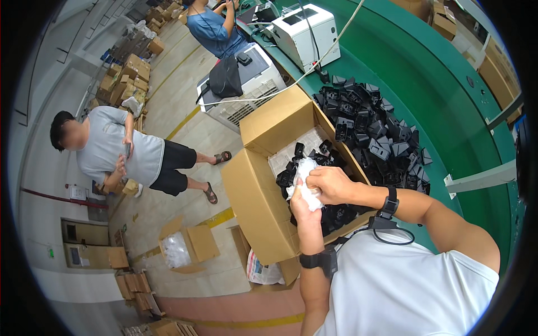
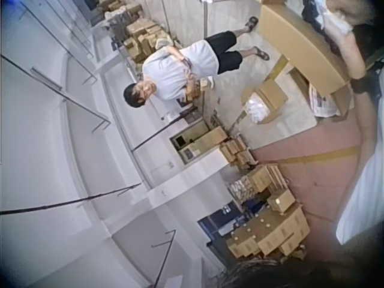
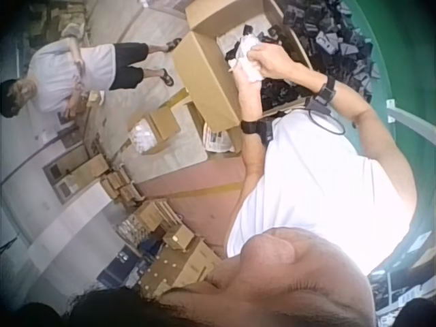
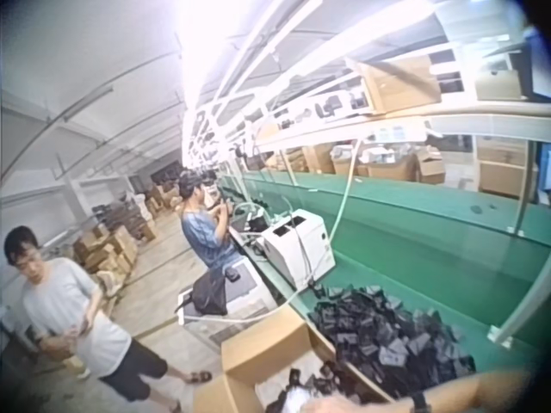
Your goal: The person unpacks small black electronic components from plastic bags inside a cardboard box and places them onto a green workbench. The person repeatedly picks up a bag, opens it, removes the component, and discards the bag while another person stands nearby.
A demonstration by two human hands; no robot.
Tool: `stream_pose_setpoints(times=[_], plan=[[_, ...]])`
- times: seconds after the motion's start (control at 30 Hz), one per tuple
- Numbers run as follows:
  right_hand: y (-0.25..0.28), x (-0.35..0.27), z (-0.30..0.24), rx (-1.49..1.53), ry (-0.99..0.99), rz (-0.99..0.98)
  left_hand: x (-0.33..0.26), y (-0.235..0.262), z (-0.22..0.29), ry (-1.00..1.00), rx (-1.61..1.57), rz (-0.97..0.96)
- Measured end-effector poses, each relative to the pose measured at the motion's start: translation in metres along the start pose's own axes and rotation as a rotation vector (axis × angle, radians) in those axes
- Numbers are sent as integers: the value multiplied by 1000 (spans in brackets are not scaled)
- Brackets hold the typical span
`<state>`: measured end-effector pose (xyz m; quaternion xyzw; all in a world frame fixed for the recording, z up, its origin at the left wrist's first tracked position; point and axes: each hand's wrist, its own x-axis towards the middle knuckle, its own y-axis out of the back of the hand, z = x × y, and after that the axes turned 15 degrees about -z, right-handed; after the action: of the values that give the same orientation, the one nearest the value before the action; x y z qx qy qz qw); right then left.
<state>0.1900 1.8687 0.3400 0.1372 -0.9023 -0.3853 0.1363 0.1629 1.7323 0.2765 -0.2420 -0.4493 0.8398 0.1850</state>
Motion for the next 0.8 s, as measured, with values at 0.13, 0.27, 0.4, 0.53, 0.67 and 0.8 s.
stream_pose_setpoints(times=[0.13, 0.27, 0.4, 0.53, 0.67, 0.8], plan=[[-22, 1, 11, 113, -77, 196, 4, -23, -15, -135, -19, 114], [-30, 2, 8, 220, -185, 200, 9, -18, -18, -141, -19, 165], [-17, -2, 2, 126, -21, 70, 14, 1, -9, -76, -45, 39], [-10, -5, -5, 45, 9, -74, 17, 15, -12, -88, -95, -49], [-7, -7, -17, -43, 20, -169, 8, 2, -13, -134, -42, 101], [7, -11, -5, 79, 206, -324, 10, 14, -6, -73, -60, 6]])
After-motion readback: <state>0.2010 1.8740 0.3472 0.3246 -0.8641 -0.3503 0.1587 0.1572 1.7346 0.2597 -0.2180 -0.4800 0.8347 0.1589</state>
